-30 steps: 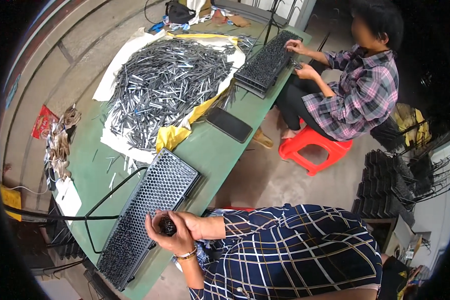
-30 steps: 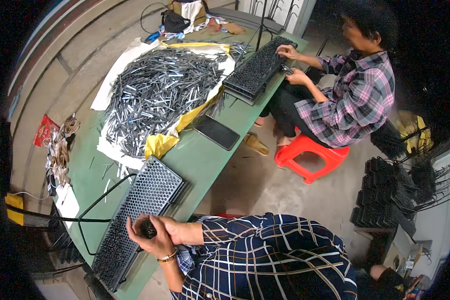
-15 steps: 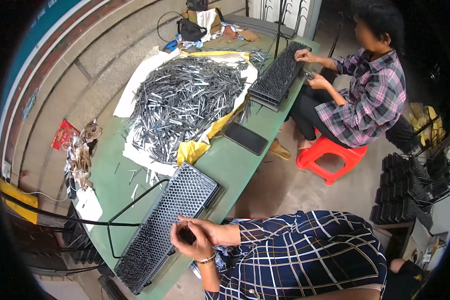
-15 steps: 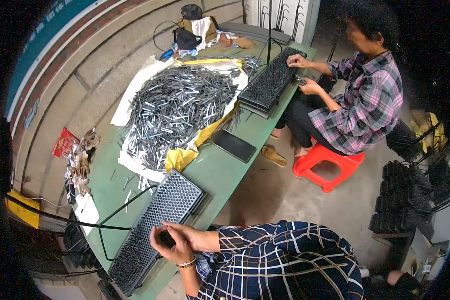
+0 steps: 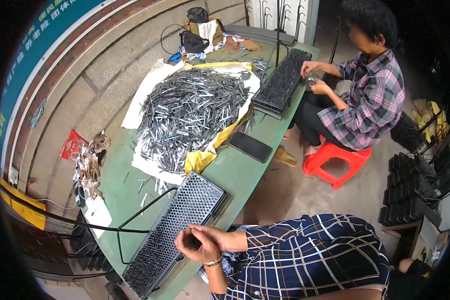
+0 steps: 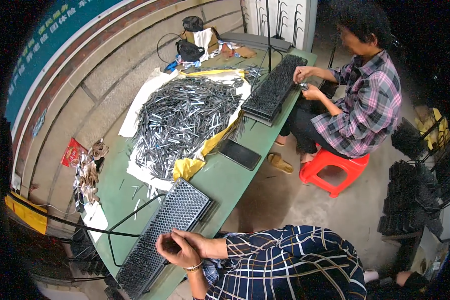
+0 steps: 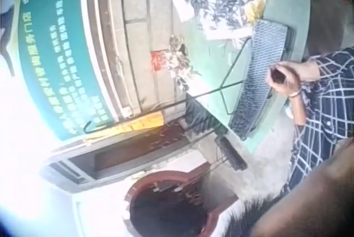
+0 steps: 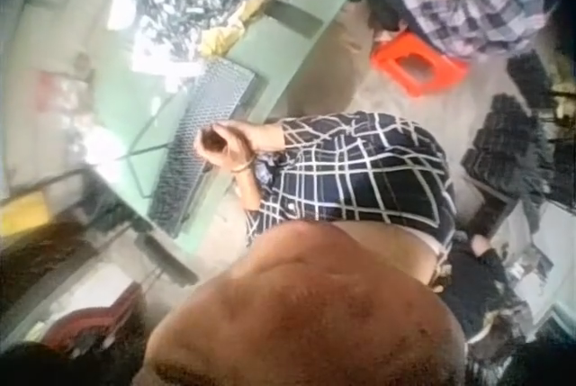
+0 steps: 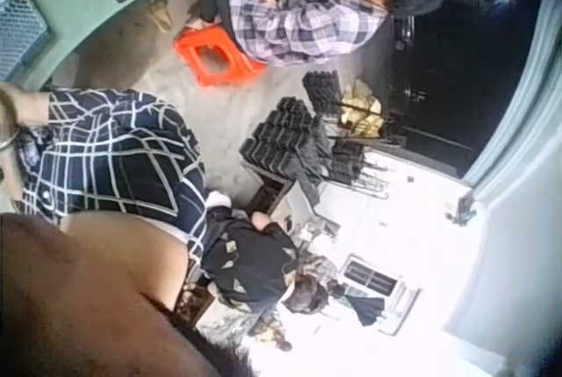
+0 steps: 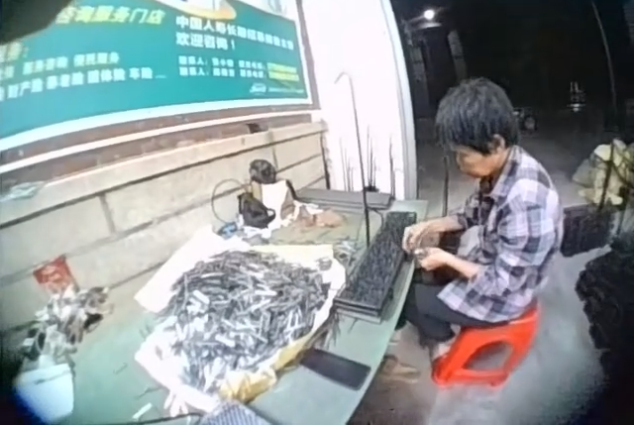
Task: Inserting small metal components into a perforated black frame at a workbench.
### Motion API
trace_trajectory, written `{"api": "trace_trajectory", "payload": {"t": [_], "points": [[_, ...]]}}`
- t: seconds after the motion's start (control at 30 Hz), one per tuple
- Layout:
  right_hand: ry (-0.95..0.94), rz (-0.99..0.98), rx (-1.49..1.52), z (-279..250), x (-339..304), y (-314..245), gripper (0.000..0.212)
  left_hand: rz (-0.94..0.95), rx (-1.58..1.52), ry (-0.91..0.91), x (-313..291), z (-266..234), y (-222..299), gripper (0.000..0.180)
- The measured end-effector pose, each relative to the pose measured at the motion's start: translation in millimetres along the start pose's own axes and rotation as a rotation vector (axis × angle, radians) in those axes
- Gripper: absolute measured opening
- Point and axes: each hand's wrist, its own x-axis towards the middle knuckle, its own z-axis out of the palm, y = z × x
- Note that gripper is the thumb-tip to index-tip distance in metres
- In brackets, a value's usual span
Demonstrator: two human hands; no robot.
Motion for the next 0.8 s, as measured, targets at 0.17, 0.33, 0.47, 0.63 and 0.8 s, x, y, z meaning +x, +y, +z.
{"api": "trace_trajectory", "payload": {"t": [0.17,0.33,0.47,0.63,0.8], "points": [[-0.244,0.436,0.88,-51.2,59.7,18.5,0.021,0.132,0.173,-0.025,5.1,1.2,4.5,0.027],[-0.027,0.196,0.509,-36.4,41.1,14.3,0.021,0.145,0.244,-0.046,8.9,1.1,6.8,0.026],[0.186,-0.037,0.13,2.0,9.7,3.4,0.021,0.11,0.238,-0.077,10.8,-1.0,11.5,0.026],[0.187,0.01,0.049,11.1,7.2,-4.0,0.022,-0.03,0.061,-0.078,7.1,4.3,15.4,0.033],[-0.101,0.083,0.181,-59.6,54.8,10.8,0.02,-0.104,-0.04,-0.223,11.8,-0.4,21.3,0.068]]}}
